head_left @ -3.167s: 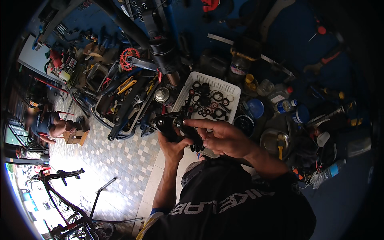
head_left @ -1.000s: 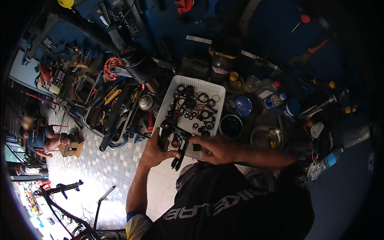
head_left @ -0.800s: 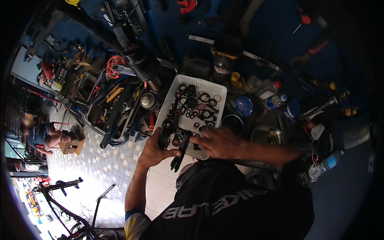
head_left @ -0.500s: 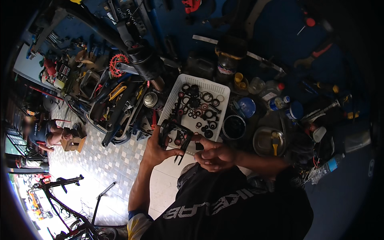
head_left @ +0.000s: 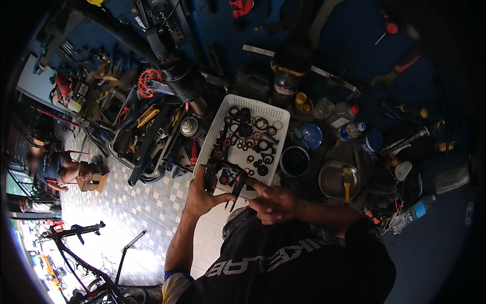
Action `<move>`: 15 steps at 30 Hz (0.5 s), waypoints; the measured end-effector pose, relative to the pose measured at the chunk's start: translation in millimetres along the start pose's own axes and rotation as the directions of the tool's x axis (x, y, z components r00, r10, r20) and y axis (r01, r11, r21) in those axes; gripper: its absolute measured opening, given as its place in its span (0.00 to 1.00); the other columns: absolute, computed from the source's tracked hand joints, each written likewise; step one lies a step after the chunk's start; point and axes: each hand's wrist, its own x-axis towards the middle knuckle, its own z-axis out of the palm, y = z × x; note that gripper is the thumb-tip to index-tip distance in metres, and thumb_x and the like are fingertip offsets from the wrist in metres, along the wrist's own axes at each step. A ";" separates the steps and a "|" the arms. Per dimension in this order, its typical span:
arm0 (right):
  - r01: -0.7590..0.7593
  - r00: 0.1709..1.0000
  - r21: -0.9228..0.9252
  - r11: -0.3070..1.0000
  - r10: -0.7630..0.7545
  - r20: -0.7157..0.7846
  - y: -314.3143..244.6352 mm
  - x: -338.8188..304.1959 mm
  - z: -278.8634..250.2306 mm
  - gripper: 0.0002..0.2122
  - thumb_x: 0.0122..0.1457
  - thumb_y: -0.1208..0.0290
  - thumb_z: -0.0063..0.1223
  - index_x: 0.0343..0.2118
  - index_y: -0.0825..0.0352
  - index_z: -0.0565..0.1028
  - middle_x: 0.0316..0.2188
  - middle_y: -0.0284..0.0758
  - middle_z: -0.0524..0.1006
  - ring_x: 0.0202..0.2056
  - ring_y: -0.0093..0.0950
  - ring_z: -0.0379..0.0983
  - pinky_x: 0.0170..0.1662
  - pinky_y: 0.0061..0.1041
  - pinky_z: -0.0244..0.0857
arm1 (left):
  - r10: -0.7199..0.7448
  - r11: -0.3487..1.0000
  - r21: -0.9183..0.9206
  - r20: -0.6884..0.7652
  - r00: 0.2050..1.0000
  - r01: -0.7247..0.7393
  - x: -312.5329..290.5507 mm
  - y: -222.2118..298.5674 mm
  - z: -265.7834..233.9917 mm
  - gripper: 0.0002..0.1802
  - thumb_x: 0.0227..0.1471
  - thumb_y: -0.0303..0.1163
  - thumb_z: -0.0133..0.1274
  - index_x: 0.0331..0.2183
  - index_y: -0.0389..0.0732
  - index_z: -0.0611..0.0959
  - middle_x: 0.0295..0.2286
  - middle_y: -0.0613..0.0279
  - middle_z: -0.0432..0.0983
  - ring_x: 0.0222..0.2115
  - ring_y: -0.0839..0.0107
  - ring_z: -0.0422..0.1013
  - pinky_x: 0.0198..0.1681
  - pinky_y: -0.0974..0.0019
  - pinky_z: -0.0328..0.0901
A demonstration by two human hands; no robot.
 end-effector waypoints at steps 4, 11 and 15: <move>0.029 0.990 -0.527 0.849 -0.098 -0.104 -9.9 -6.1 6.9 0.25 0.66 0.65 0.54 0.63 0.53 0.59 0.24 0.33 0.70 0.17 0.24 0.69 0.21 0.24 0.65 | -0.107 0.994 -0.002 0.141 0.984 0.109 7.8 14.1 -11.2 0.53 0.27 0.49 0.81 0.52 0.33 0.74 0.21 0.74 0.68 0.21 0.82 0.59 0.24 0.75 0.59; 0.127 0.957 -0.838 0.531 -0.288 -0.038 -3.1 -8.6 -2.2 0.26 0.63 0.63 0.57 0.62 0.56 0.61 0.25 0.31 0.70 0.17 0.24 0.70 0.23 0.25 0.67 | -0.192 0.981 0.069 0.196 0.962 0.182 6.1 27.9 -11.9 0.52 0.27 0.47 0.81 0.51 0.34 0.74 0.29 0.71 0.76 0.24 0.82 0.61 0.26 0.75 0.61; -0.061 0.992 -0.276 0.959 0.027 -0.126 -12.3 -9.2 5.0 0.31 0.65 0.65 0.54 0.68 0.53 0.52 0.25 0.29 0.68 0.17 0.20 0.64 0.24 0.22 0.63 | -0.097 0.995 0.026 0.062 0.993 0.096 0.3 19.8 -4.1 0.55 0.25 0.47 0.82 0.52 0.35 0.72 0.25 0.73 0.69 0.24 0.83 0.60 0.25 0.75 0.60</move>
